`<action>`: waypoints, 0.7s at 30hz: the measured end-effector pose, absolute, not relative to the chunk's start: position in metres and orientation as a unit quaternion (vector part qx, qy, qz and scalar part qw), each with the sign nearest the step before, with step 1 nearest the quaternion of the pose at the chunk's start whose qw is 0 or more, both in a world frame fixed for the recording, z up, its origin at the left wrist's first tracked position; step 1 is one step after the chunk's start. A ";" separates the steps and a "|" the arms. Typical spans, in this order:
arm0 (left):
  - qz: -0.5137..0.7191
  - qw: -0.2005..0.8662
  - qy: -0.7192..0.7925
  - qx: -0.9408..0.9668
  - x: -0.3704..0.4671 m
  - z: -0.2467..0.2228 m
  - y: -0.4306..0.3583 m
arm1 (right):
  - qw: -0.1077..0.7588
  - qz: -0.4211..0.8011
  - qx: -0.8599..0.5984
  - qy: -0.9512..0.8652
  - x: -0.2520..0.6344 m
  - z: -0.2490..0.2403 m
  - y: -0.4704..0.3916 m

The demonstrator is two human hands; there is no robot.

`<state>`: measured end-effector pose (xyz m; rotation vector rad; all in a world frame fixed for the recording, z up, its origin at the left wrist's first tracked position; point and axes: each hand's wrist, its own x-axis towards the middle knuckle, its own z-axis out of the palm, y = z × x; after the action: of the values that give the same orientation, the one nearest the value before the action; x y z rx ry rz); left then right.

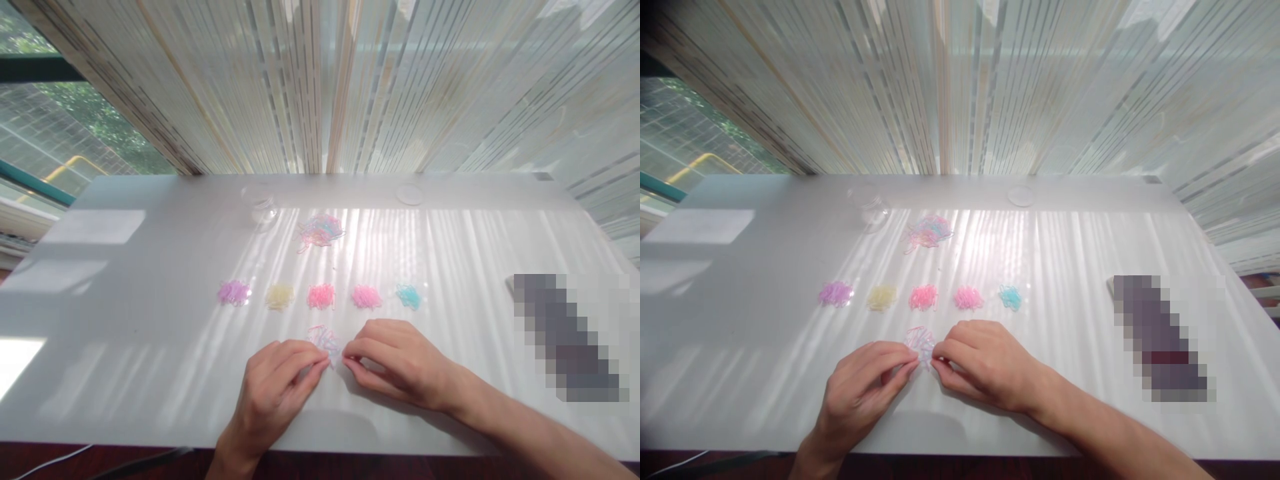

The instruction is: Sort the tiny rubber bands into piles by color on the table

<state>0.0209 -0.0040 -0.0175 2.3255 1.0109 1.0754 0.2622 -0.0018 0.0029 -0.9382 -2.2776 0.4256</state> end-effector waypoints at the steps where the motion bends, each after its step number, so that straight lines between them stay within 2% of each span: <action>1: 0.383 0.194 0.360 0.828 0.022 -0.017 -0.004 | 0.317 0.161 -0.356 -0.864 0.262 0.003 -0.002; 7: 0.380 0.181 0.405 0.811 0.010 -0.009 -0.002 | 0.314 0.170 -0.345 -0.868 0.262 0.001 -0.003; 9: 0.388 0.123 0.473 0.781 -0.006 -0.005 0.004 | 0.309 0.176 -0.338 -0.871 0.262 -0.001 -0.002; 12: 0.390 -0.022 0.586 0.710 -0.034 -0.002 0.019 | 0.302 0.182 -0.334 -0.874 0.263 -0.002 -0.001; 14: 0.373 -0.076 0.609 0.696 -0.049 -0.003 0.028 | 0.297 0.189 -0.335 -0.874 0.264 -0.002 0.000; 21: 0.337 -0.065 0.628 0.698 -0.057 -0.011 0.043 | 0.282 0.221 -0.342 -0.869 0.263 -0.004 0.002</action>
<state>-0.0574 0.0434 -0.0106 2.2904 2.0597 1.1039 0.2634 0.0021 -0.0039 -0.9158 -2.3283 0.5911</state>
